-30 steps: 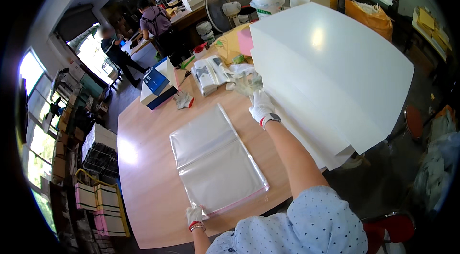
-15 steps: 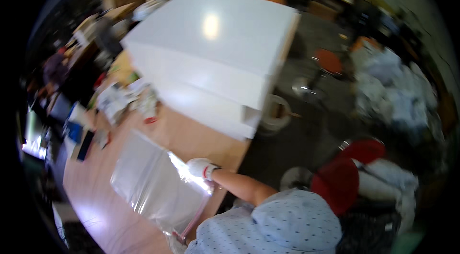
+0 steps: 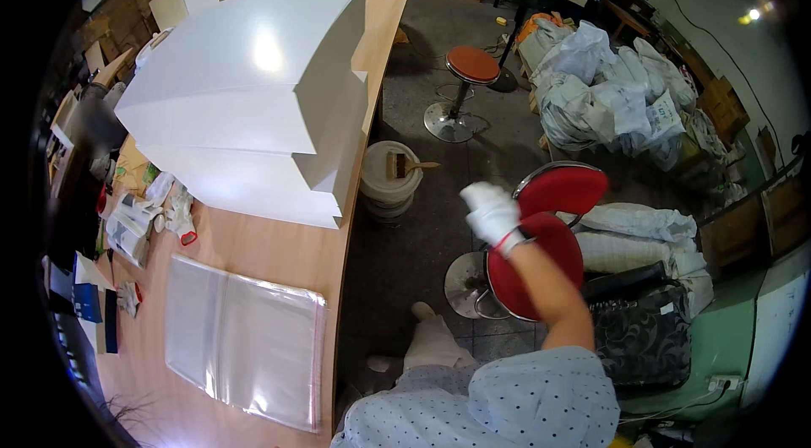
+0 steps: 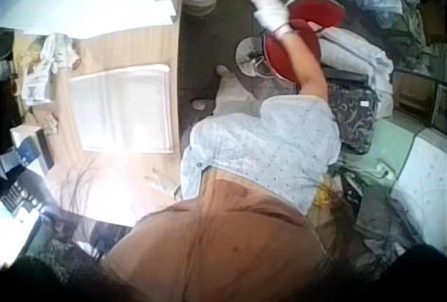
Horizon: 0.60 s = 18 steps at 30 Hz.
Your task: The person puts on white gloves and repeatedly picks up white rectangular boards, placing them into clear plastic zip-lock bags on a wooden table. The person handles the boards and bags one at a time, sealing the bags after insertion.
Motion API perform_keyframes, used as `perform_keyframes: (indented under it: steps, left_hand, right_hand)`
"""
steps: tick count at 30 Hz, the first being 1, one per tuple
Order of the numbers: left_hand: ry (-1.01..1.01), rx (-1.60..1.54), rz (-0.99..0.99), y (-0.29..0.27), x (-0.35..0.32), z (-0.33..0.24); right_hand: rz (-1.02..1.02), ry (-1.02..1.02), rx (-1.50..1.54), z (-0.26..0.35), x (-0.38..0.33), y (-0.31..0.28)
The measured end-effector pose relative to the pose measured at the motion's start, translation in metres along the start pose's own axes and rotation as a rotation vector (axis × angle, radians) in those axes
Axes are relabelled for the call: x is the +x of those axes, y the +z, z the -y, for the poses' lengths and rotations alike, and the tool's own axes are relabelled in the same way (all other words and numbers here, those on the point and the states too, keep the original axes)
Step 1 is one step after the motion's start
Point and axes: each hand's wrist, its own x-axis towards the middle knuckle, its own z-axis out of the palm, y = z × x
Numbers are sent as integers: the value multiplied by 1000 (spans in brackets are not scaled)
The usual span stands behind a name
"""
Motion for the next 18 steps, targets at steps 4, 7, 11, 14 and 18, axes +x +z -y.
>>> perform_keyframes:
  steps: [4,7,11,14,18]
  left_hand:
    - [188,127,-87,-19,-28,4]
    - [296,162,-35,-19,-57,7]
    - [275,176,180,36,-136,-66]
    - [457,34,105,72,-112,24]
    - [546,149,173,103,-147,-30]
  right_hand:
    - [-110,-23,-182,-172,13,-8]
    - [197,-43,-189,-220,32,-29]
    - [412,63,-226,-259,42,-40]
    - [405,122,-110,-297,48,-12]
    - [348,223,-7,-348,14,-20]
